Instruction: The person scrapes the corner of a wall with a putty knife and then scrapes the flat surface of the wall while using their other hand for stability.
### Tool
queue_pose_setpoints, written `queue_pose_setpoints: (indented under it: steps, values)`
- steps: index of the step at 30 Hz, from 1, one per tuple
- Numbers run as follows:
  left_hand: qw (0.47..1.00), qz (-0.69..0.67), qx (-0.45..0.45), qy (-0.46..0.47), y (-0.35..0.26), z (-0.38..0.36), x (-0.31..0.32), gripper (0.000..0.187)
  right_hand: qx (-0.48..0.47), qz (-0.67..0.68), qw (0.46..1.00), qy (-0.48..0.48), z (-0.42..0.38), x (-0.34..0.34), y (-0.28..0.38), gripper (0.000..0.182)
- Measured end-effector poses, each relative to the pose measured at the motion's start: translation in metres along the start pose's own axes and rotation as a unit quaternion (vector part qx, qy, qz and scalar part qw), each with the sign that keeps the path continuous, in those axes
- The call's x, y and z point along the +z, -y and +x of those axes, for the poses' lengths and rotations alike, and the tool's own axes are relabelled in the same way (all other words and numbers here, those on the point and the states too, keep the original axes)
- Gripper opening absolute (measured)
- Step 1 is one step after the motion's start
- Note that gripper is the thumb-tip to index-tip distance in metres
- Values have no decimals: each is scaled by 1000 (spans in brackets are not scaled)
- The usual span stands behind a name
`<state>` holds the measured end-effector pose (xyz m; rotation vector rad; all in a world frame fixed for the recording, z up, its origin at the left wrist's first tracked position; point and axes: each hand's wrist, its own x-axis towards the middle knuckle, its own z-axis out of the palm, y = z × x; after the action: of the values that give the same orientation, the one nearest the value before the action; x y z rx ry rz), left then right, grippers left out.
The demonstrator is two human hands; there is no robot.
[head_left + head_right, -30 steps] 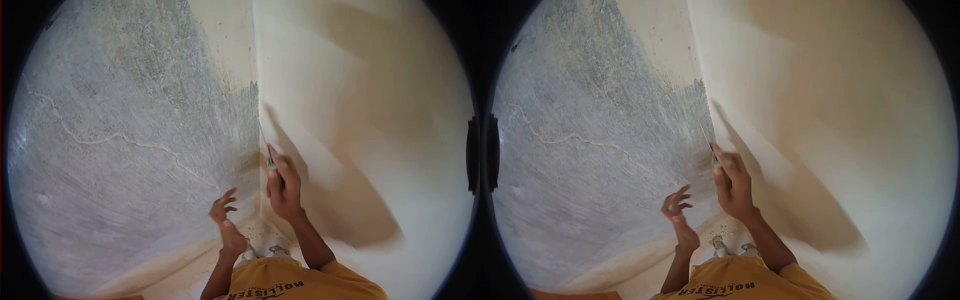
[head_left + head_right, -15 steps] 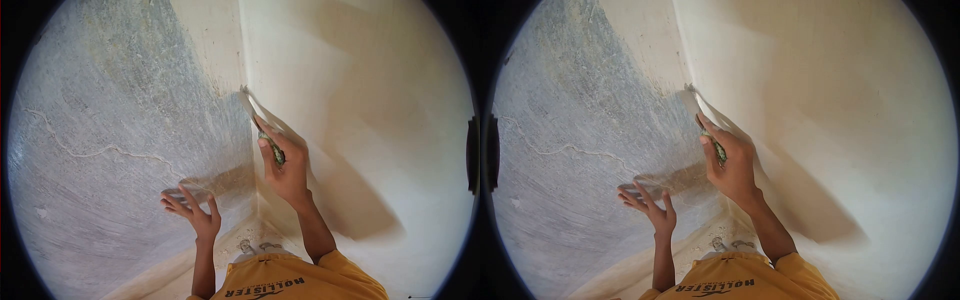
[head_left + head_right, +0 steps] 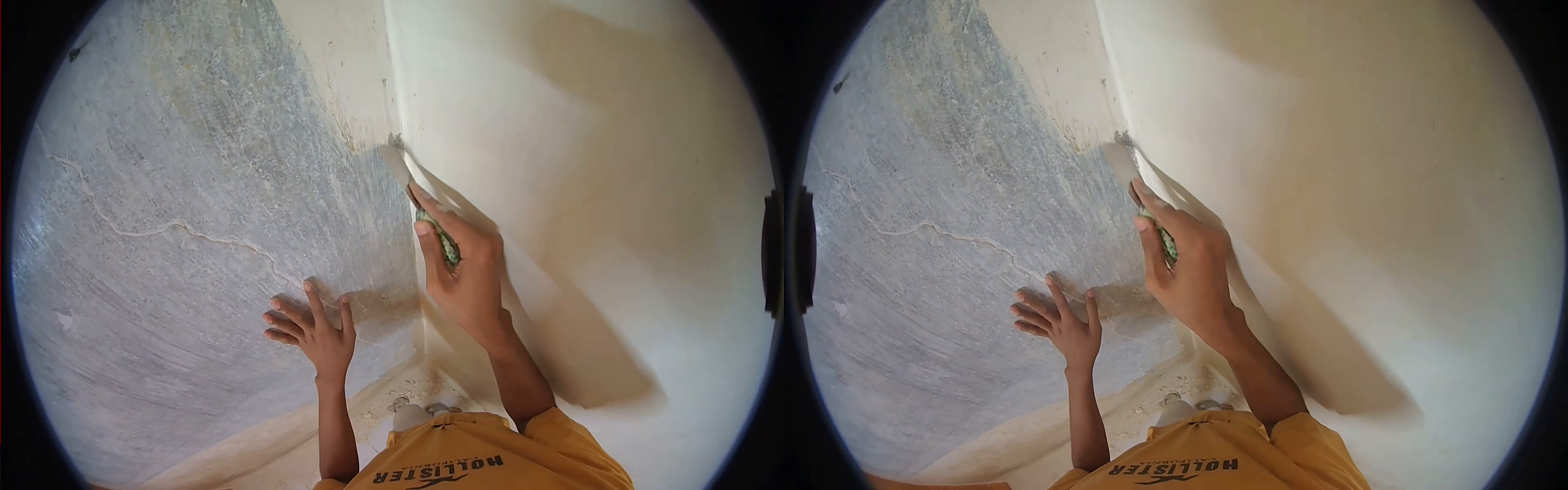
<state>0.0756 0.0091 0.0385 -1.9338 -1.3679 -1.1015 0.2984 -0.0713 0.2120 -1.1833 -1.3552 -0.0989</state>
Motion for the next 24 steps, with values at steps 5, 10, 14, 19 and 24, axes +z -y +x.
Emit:
queue_pose_setpoints:
  steps: [5,10,14,19,24]
  values:
    - [1000,3,-8,5,-1,0,0,80,-6,-12,1000,-9,10,-4,8,37]
    - [1000,7,-4,-2,-1,2,0,79,-63,14,997,-32,10,1,-1,37]
    - [1000,11,-15,12,-2,-1,-3,78,15,-11,1000,17,10,-9,13,37]
    - [1000,9,-11,6,-1,-2,-3,78,-1,-10,1000,-2,12,-6,12,36]
    - [1000,9,-17,9,0,-1,-2,77,-32,-10,999,-24,11,-1,3,35]
